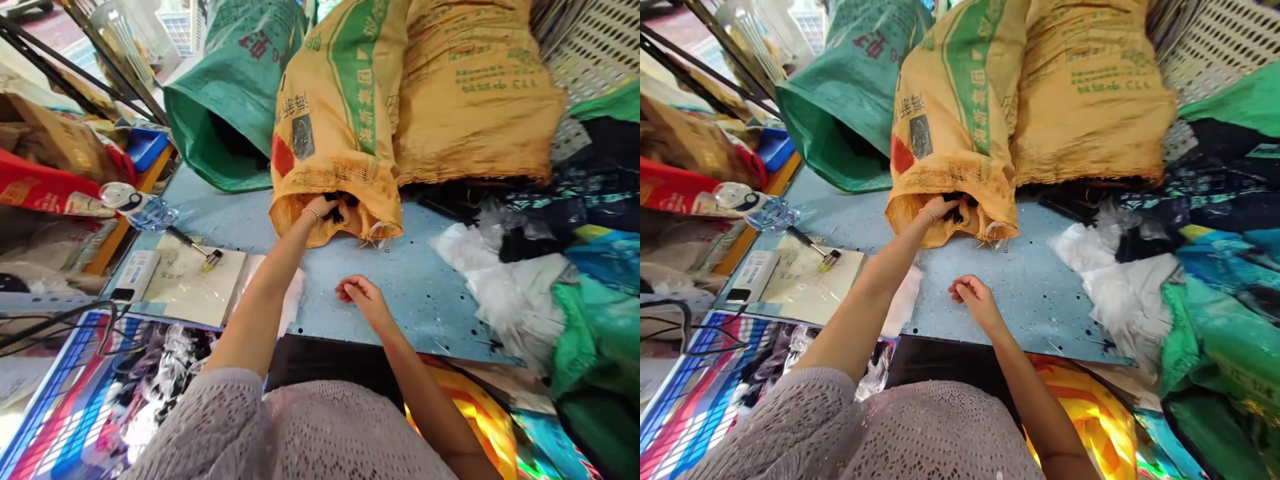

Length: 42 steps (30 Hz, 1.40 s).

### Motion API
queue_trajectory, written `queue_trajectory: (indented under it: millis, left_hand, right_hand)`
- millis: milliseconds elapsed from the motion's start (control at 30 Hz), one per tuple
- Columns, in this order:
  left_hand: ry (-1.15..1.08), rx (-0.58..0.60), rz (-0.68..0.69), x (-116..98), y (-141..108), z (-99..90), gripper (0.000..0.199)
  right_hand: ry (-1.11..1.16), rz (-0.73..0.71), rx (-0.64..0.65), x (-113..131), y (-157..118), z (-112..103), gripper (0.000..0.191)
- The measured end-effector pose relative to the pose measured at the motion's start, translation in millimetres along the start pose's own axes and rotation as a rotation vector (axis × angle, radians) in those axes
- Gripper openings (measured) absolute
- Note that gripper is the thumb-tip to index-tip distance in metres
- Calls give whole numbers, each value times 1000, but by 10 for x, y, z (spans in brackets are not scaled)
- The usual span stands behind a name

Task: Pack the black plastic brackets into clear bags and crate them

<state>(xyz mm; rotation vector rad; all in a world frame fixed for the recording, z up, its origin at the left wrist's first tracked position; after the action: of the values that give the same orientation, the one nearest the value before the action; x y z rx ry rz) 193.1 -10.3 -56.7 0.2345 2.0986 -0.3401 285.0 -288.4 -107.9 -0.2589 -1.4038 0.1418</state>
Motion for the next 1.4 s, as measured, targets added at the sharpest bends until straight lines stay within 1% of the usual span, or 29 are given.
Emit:
queue_trajectory:
  millis: [33, 67, 100, 167, 233, 300, 367, 400, 467, 533, 633, 700, 767, 833, 900, 933, 1000, 1067, 1133, 1167, 1200, 1233, 1267, 1300, 1333, 1367, 1400]
  left_hand:
    - [-43, 29, -29, 6, 5, 34, 27]
    - [-86, 54, -61, 34, -53, 47, 26]
    - [-137, 82, -92, 81, -173, 45, 28]
    - [-246, 157, -127, 214, -565, 13, 35]
    - [-449, 273, -181, 363, -1092, -15, 45]
    - [-788, 411, -292, 480, -1636, -1, 56]
    - [-1022, 486, -374, 548, -2078, 47, 69]
    - [-1062, 497, -382, 567, -2238, 76, 74]
    - [-1058, 478, -338, 576, -2435, 125, 73]
    - [-990, 426, -288, 558, -2510, 144, 66]
    - [-841, 343, -279, 487, -2519, 144, 53]
    - [-785, 313, -297, 428, -2499, 180, 48]
    - [-809, 263, -324, 389, -2461, 258, 46]
    - [-849, 173, -340, 384, -2407, 347, 45]
    - [-858, 86, -350, 411, -2344, 408, 46]
    - [-848, 78, -351, 432, -2312, 425, 48]
    - [-808, 132, -353, 492, -2254, 432, 52]
    - [-694, 182, -311, 571, -2210, 413, 50]
    - [-484, 155, -221, 652, -2194, 402, 46]
    - [-360, 136, -179, 684, -2203, 420, 45]
    - [-244, 121, -152, 707, -2222, 458, 44]
    - [-152, 112, -145, 722, -2250, 515, 44]
    - [-88, 106, -155, 728, -2284, 587, 44]
    - [-47, 101, -172, 727, -2320, 665, 47]
    - [-26, 93, -184, 720, -2354, 739, 52]
    - [-23, 78, -187, 711, -2383, 802, 56]
    - [-33, 65, -182, 706, -2407, 845, 58]
  right_hand:
    - [-1, 12, -6, -30, -41, -55, 35]
    - [-5, 19, -15, -55, -76, -117, 37]
    - [-11, 20, -28, -72, -101, -182, 37]
    - [-21, 6, -56, -73, -107, -293, 37]
    - [-19, -27, -75, -34, -47, -333, 37]
    - [3, -85, -73, 36, 55, -277, 41]
    - [2, -156, -38, 119, 155, -151, 45]
    - [-26, -190, -14, 159, 190, -82, 44]
    - [-161, -265, 22, 233, 227, 22, 39]
    - [-399, -385, 28, 303, 234, 51, 35]
    - [-800, -566, 45, 391, 263, -18, 35]
    - [-976, -598, 53, 431, 304, -93, 39]
    - [-1051, -566, -3, 456, 308, -151, 45]
    - [-1060, -531, -39, 447, 220, -149, 48]
    - [-1065, -555, 40, 391, 41, -76, 46]
    - [-1073, -585, 112, 349, -61, -27, 43]
    - [-1093, -626, 229, 265, -213, 42, 38]
    - [-1104, -602, 317, 236, -209, 55, 36]
    - [-1096, -547, 371, 313, 5, 31, 37]
    - [-1096, -521, 348, 394, 193, 16, 39]
    - [-1099, -503, 291, 493, 427, 4, 40]
    - [-1109, -489, 183, 603, 699, -4, 42]
    - [-1136, -478, 38, 713, 992, -9, 41]
    - [-1167, -472, -106, 813, 1289, -6, 40]
    - [-1198, -468, -211, 896, 1577, 6, 42]
    - [-1228, -458, -289, 963, 1843, 18, 51]
    - [-1255, -450, -326, 1015, 2073, 28, 60]
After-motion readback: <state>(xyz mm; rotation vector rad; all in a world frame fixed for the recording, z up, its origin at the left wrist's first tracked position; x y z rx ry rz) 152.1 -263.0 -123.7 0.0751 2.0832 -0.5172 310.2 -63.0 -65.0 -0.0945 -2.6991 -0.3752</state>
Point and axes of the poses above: each hand's wrist, its own y-axis towards the middle knuckle, its own z-axis out of the palm, x = y × z, the point moved 2 cm from there along y, towards the middle knuckle
